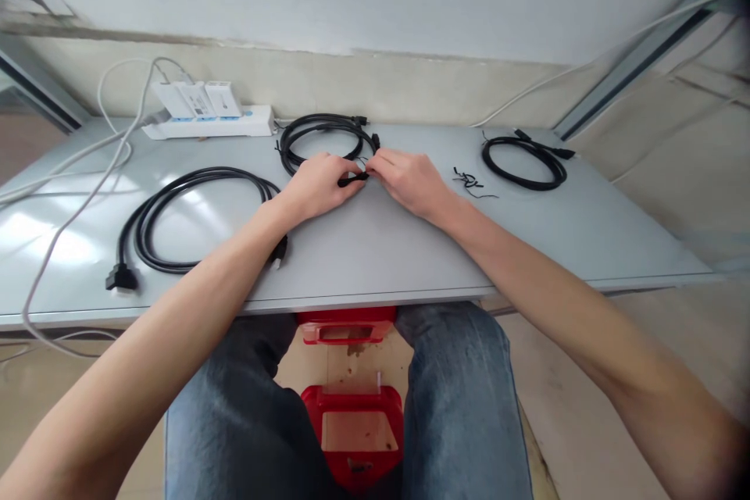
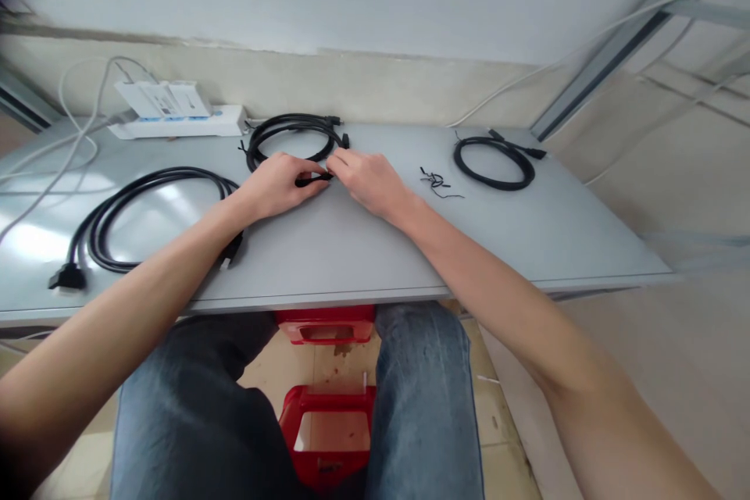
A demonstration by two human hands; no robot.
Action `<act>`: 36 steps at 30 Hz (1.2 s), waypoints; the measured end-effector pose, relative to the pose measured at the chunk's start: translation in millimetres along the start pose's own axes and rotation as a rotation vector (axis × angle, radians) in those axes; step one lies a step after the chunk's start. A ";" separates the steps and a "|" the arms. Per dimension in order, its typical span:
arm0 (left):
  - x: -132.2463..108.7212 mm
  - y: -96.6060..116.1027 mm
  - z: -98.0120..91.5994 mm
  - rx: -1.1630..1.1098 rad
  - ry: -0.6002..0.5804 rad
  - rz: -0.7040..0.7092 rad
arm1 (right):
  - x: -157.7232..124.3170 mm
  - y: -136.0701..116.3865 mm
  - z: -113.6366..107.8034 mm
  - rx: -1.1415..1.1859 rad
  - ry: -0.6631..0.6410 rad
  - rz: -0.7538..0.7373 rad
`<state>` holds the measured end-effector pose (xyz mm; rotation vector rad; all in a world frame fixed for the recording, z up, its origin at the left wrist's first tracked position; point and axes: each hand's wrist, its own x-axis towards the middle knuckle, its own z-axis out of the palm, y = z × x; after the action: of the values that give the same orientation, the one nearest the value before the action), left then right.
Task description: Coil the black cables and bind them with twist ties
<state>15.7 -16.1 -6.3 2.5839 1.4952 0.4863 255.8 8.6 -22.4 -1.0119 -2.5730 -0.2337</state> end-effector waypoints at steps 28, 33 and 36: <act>0.8 -1.3 5.1 0.065 0.051 -0.052 | 6.8 -8.8 6.1 0.138 0.039 0.468; -0.3 -0.2 3.9 0.058 0.057 -0.085 | 3.0 0.7 -4.0 0.198 0.019 0.316; -0.7 0.0 3.7 0.044 0.062 -0.088 | 2.7 4.0 -7.2 0.188 0.000 0.261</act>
<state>16.6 -16.4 -9.9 2.5441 1.6492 0.5335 258.7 11.2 -14.6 -1.2565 -2.3762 0.0757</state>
